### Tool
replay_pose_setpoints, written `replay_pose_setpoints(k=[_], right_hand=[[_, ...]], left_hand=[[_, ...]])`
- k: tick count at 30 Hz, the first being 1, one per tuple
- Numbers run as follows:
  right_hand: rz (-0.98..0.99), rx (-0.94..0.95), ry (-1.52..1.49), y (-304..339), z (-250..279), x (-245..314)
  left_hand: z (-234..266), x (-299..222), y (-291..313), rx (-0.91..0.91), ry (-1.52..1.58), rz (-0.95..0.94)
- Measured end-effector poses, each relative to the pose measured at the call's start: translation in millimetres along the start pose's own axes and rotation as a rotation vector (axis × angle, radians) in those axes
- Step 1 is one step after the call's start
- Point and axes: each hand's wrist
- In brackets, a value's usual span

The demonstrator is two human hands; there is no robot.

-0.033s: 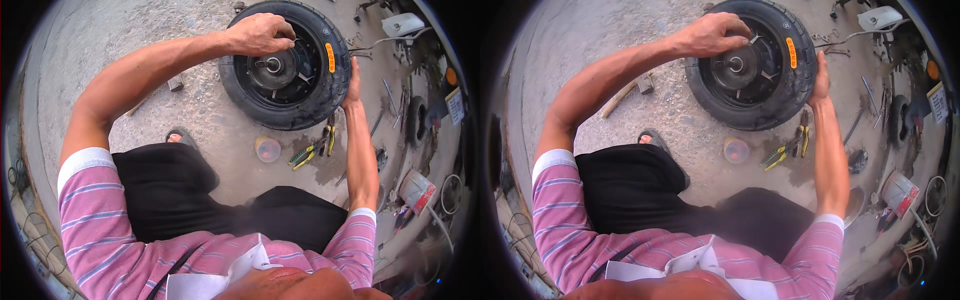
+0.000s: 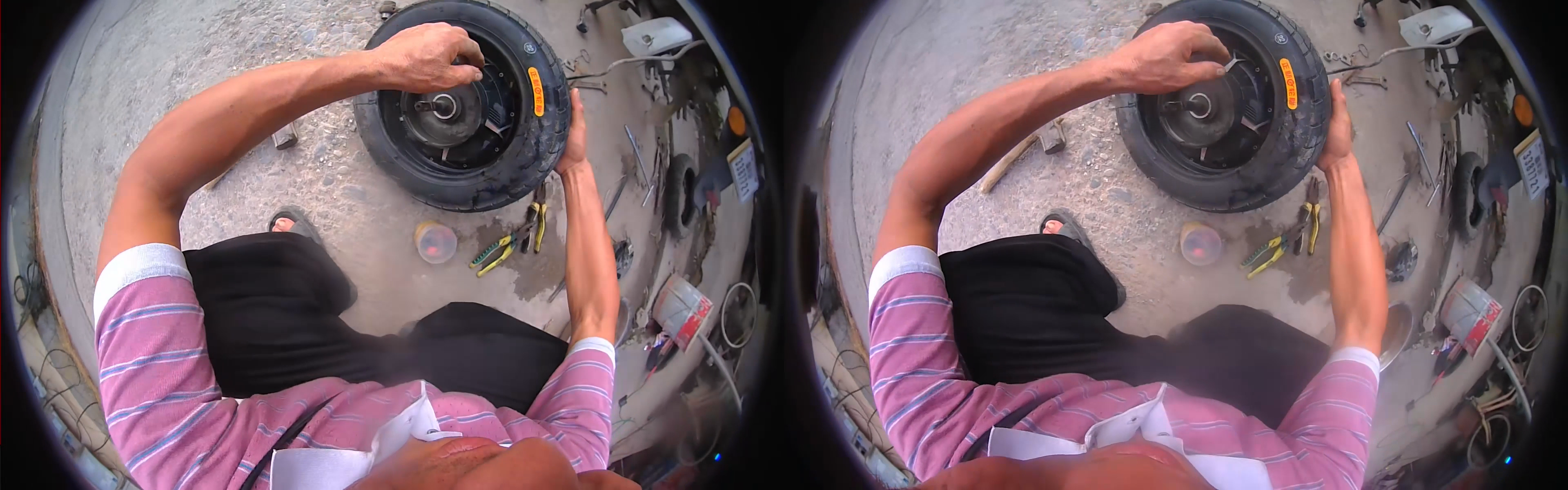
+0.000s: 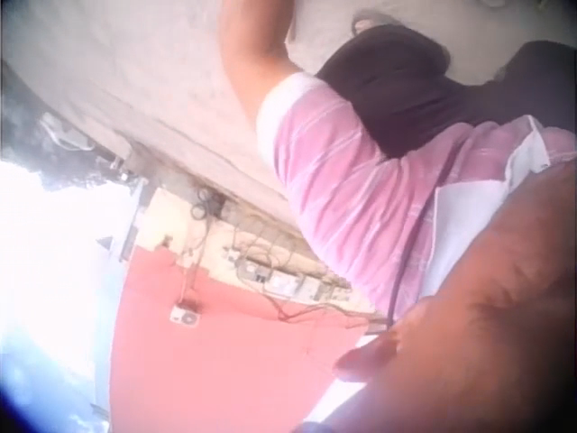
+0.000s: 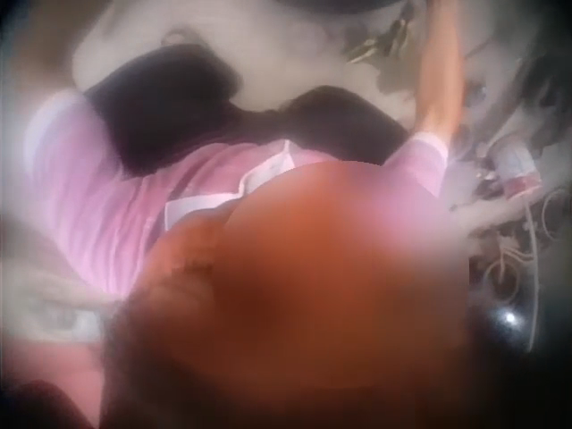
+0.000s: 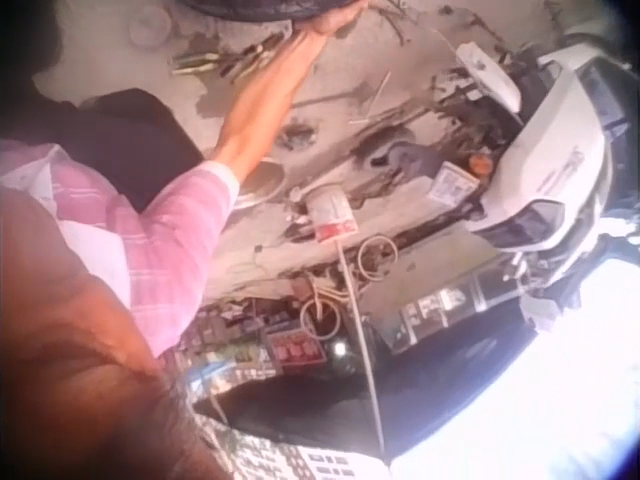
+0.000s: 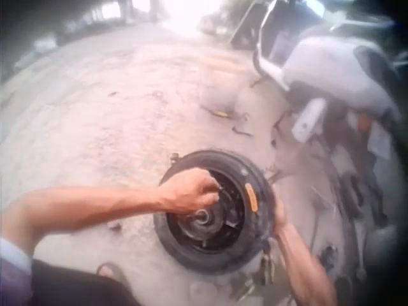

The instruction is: The person prying a bicycle tire off the wheel rim using pliers and a metal lever.

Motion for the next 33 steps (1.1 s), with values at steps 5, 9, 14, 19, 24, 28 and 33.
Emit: replay_pose_setpoints(k=[5,9,14,19,24,28,33], right_hand=[[-0.08,0.092,0.014,-10,-1,5],[-0.177,0.115,0.048,-15,15,14],[-0.196,0.178,0.059,-18,18,16],[-0.13,0.084,0.089,-15,9,20],[-0.118,0.097,0.078,-17,20,13],[-0.113,0.232,-0.085,-15,12,12],[0.027,-0.009,0.224,0,-2,14]], left_hand=[[-34,-2,-32,0.086,-0.054,0.134],[-60,-11,-37,0.082,-0.192,0.155],[-103,-14,-34,-0.239,-0.267,0.239],[-123,-22,-40,-0.292,-0.141,0.34],[-119,-27,-46,-0.199,-0.021,0.389],[-120,-34,-47,-0.235,-0.048,0.363],[-116,-40,-51,-0.212,0.04,0.419]])
Point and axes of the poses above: each hand's wrist, its own y-axis away from the middle knuckle, its own z-axis out of the back of the hand, x = y × z, and after that the axes turned 8 degrees about y, right-handed
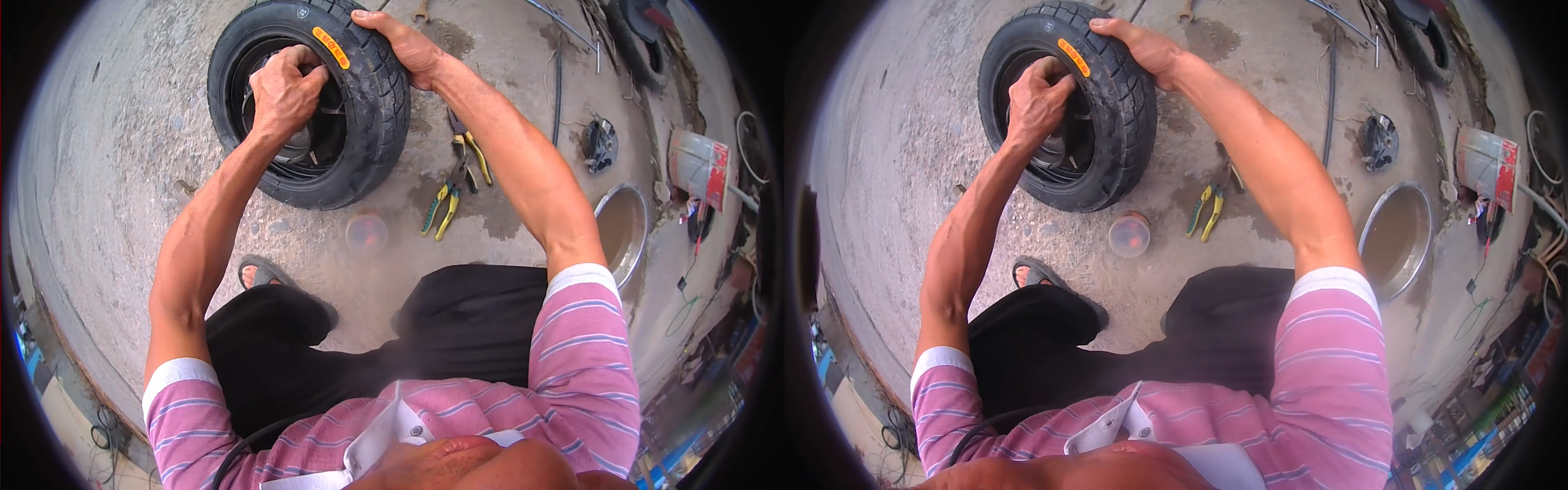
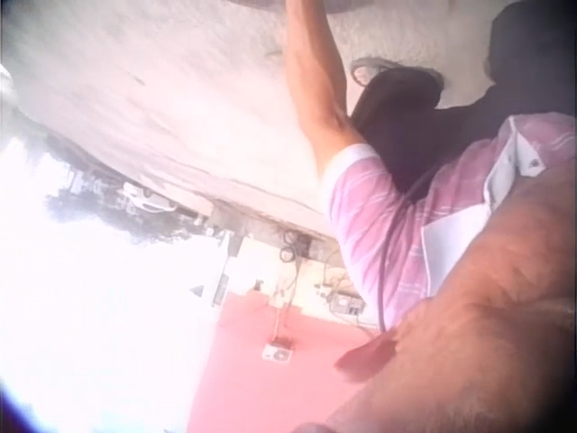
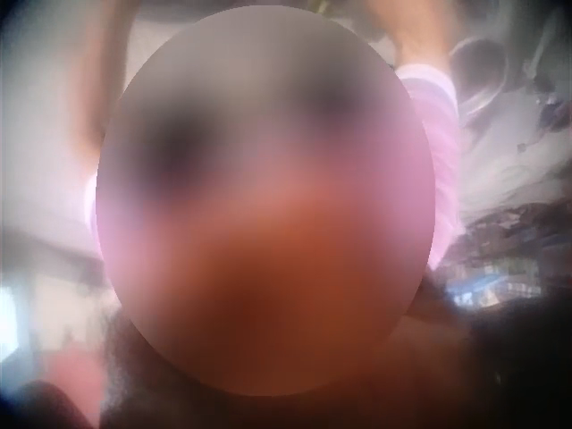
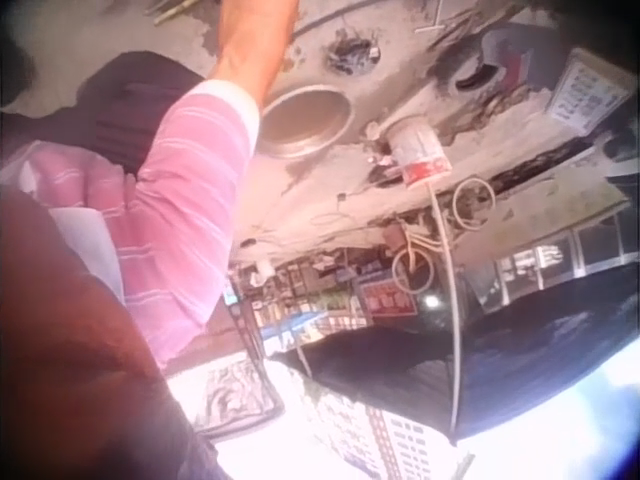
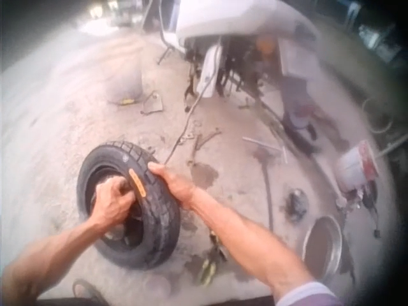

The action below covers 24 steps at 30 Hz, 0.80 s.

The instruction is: The person prying a bicycle tire off the wheel rim using pliers and a metal lever.

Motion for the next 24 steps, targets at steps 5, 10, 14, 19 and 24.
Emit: replay_pose_setpoints(k=[5,10,14,19,24], right_hand=[[0.137,-0.486,0.68,-1,-2,-8],[0.379,-0.375,0.752,13,-34,30],[0.159,-0.029,0.526,14,-15,33],[0.155,-0.156,0.633,18,-3,8],[0.102,-0.172,0.65,26,4,3]], left_hand=[[2,4,-6,0.025,0.077,0.065],[10,9,-1,0.02,0.02,0.0],[10,16,-6,-0.006,-0.181,-0.283],[4,16,-4,-0.005,-0.154,-0.418],[0,20,3,-0.014,-0.23,-0.452]])
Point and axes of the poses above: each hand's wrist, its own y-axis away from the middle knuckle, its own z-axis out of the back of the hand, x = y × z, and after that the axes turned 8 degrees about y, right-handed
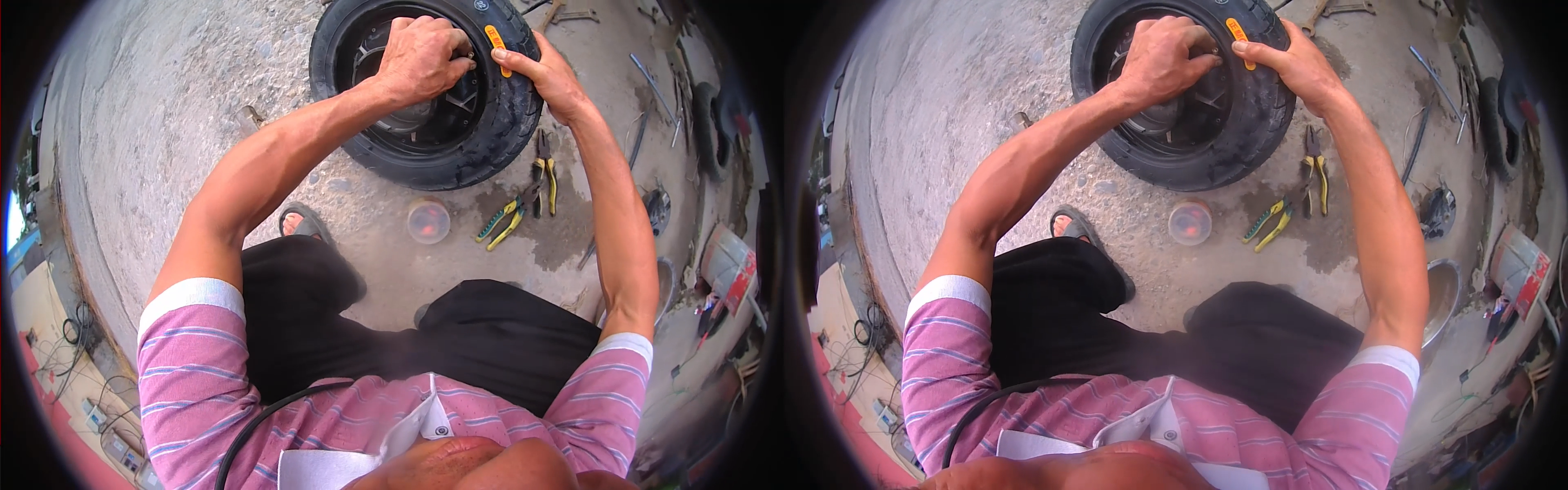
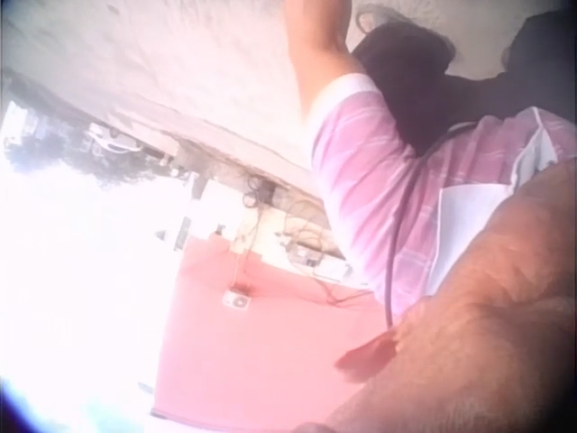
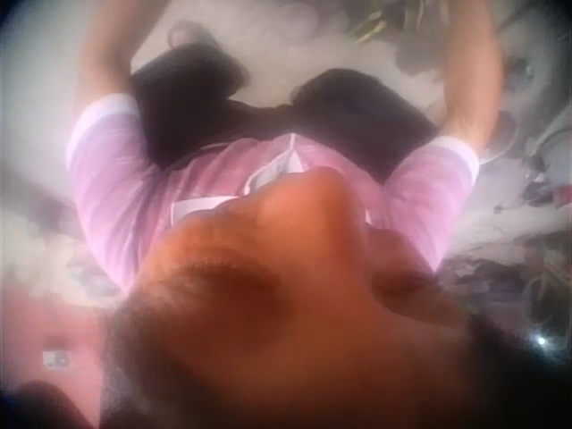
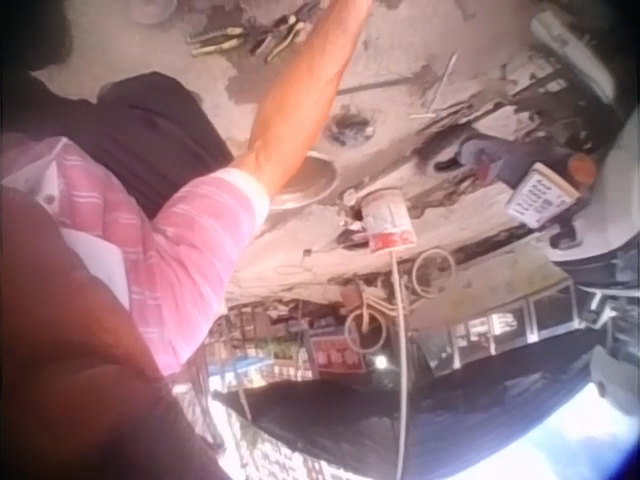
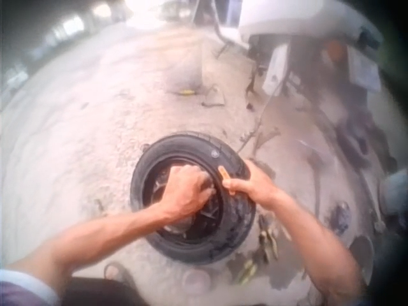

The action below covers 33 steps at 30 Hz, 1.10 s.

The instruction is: The person prying a bicycle tire off the wheel rim using pliers and a metal lever.

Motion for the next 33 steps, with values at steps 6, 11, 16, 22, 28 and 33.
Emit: replay_pose_setpoints(k=[6,11,16,22,28,33], right_hand=[[-0.029,0.035,0.009,9,6,-2],[0.032,-0.1,0.177,6,15,-7],[-0.056,0.023,0.313,0,53,13],[-0.373,-0.069,0.174,62,79,-63],[-0.487,0.063,0.867,155,40,-151],[-0.416,0.059,0.907,168,44,-148]], left_hand=[[10,1,2,0.079,-0.009,-0.052],[59,6,-19,0.257,-0.041,-0.101],[115,6,-24,0.311,0.146,0.105],[142,6,7,0.477,0.087,0.245],[147,-5,-17,0.706,-0.028,0.258],[146,6,-68,0.708,-0.023,0.221]])
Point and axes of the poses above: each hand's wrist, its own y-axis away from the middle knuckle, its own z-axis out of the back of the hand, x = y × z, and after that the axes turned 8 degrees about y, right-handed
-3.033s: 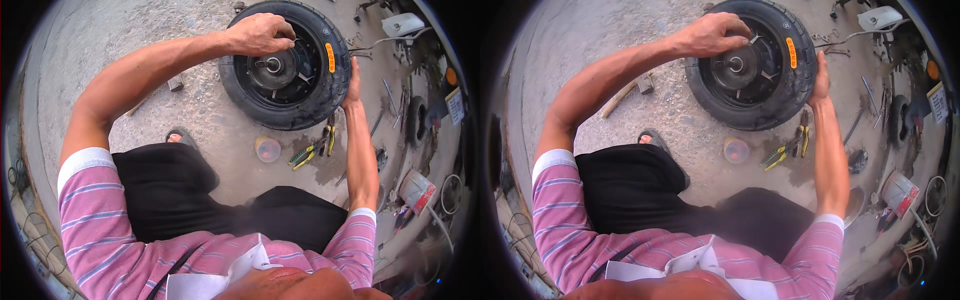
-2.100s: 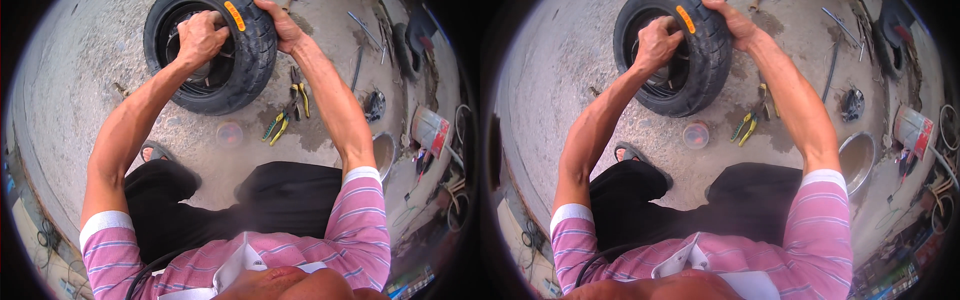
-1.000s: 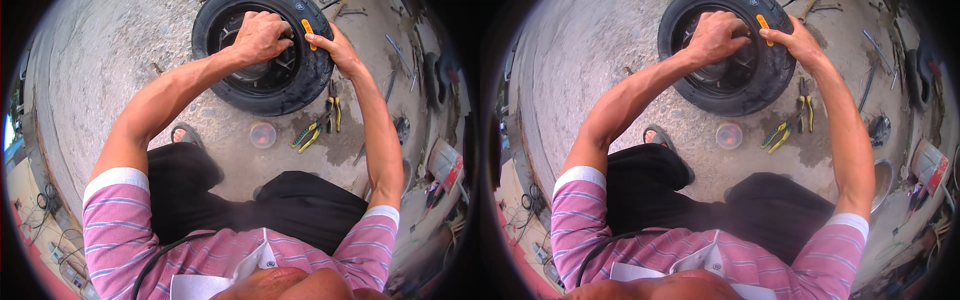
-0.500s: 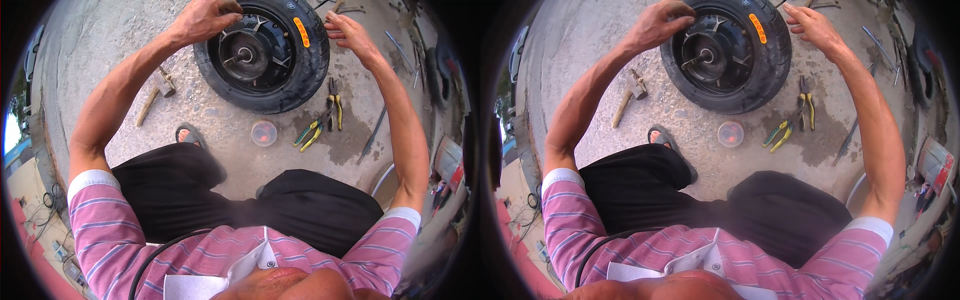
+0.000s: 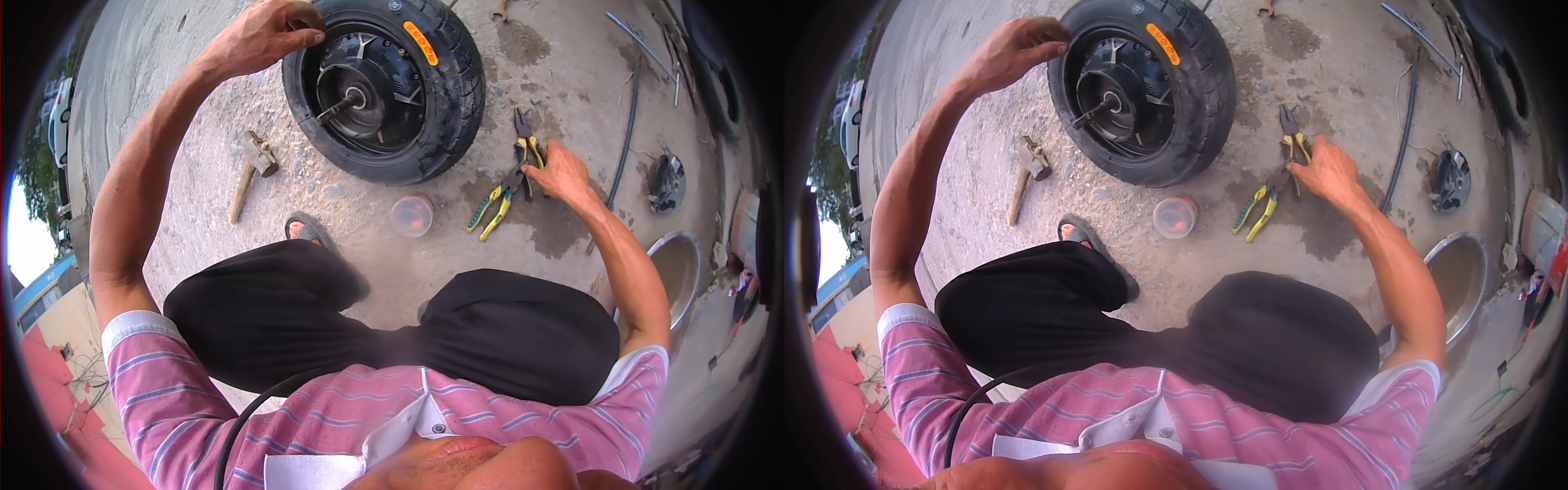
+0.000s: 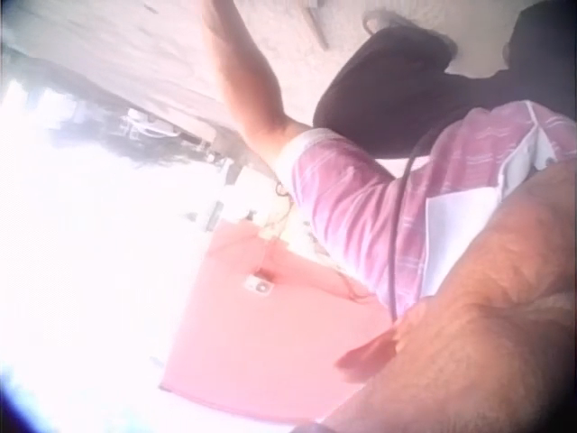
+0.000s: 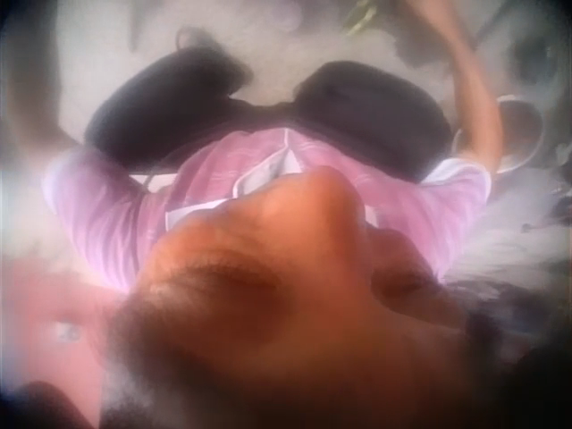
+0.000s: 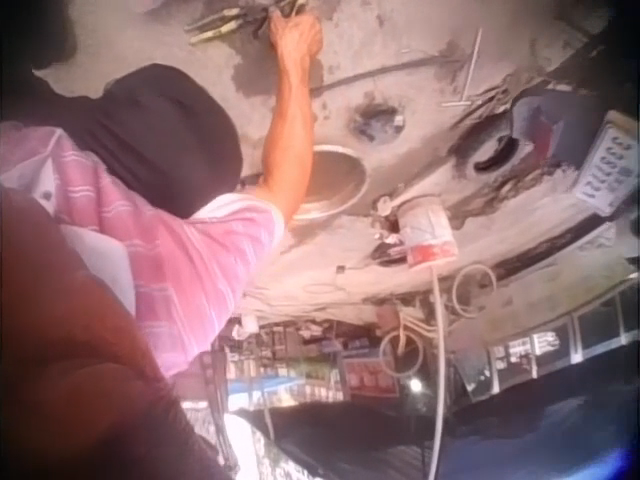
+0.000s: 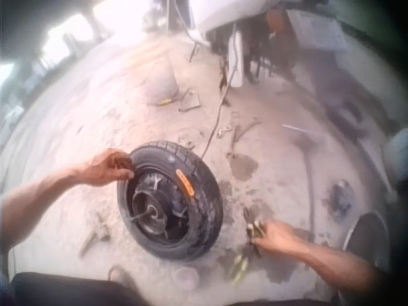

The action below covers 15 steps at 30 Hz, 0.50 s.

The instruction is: The person prying a bicycle tire off the wheel rim using pliers and a metal lever.

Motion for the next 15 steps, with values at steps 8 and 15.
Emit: replay_pose_setpoints(k=[8,15], right_hand=[[-0.011,-0.082,-0.087,29,-32,-23],[-0.213,-0.032,-0.316,11,-47,-31]], left_hand=[[32,-39,-23,0.091,-0.205,0.145],[17,6,-34,0.044,-0.172,0.167]])
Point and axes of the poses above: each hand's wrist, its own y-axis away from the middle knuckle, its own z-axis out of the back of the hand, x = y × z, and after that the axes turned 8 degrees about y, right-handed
